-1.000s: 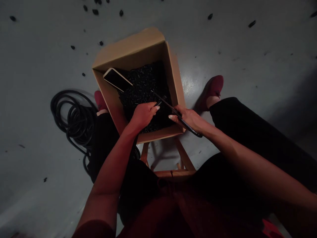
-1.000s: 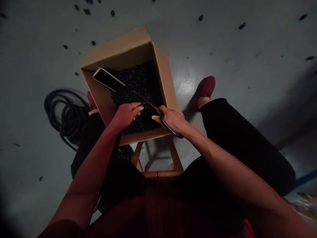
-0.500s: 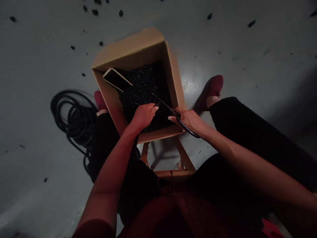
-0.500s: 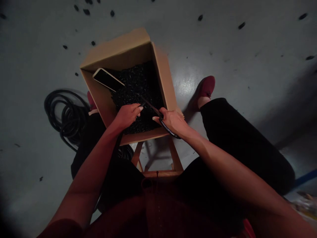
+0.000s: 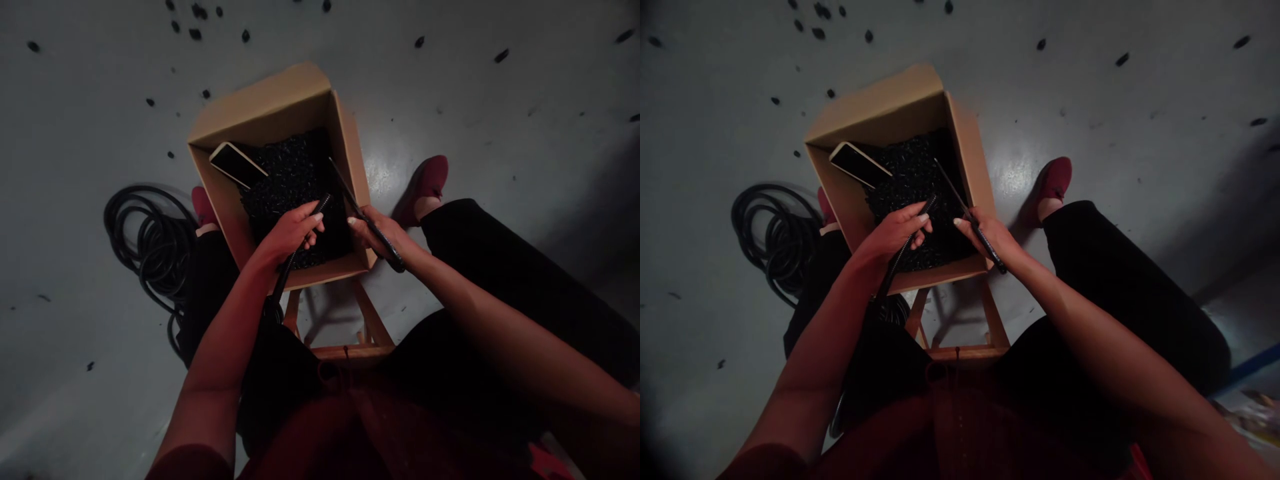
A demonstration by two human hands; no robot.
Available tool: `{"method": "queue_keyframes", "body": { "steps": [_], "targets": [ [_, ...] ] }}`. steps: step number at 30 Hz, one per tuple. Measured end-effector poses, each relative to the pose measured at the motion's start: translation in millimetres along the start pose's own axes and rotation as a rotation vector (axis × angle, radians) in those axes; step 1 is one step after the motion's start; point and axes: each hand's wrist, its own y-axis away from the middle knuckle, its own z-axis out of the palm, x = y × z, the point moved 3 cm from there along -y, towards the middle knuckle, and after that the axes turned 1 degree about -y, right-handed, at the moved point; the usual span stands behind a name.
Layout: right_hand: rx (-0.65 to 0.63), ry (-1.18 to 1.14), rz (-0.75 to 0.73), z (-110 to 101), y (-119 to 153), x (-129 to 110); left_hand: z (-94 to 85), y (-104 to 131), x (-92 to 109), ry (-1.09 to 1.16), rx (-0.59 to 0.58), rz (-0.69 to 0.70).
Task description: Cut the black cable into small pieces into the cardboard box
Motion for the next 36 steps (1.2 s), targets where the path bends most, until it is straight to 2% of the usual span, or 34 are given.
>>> {"method": "queue_keyframes", "body": {
  "steps": [5,11,15,20,24,30,33,36],
  "targets": [
    [0.005,-0.367,-0.047,-1.2,1.2,-2.8,4.3,3.9,-0.6,0.128,-0.088,-0.010],
    [0.069,-0.657,-0.117,-5.8,-6.8,4.1,14.7,0.6,-8.8,0.101,-0.158,-0.054],
    [0.059,-0.657,-0.158,-5.8,-9.0,3.7,24.7,0.0,-13.5,-0.004,-0.213,-0.070],
    [0.043,-0.594,-0.134,-3.9,-7.6,2.2,32.8,0.8,-13.7,-0.086,-0.228,-0.025],
    [0.046,-0.621,-0.136,-4.1,-8.2,5.6,36.8,3.5,-11.6,-0.066,-0.235,-0.002],
    [0.088,-0.650,-0.107,-9.8,-12.1,11.1,40.9,12.9,-8.6,0.035,-0.294,-0.051],
    [0.107,-0.640,-0.095,-11.8,-12.5,11.8,41.1,11.1,-11.1,0.066,-0.271,-0.059],
    [0.107,-0.632,-0.099,-10.9,-12.0,11.3,40.8,5.3,-17.3,0.032,-0.198,-0.070]
  ]
}}
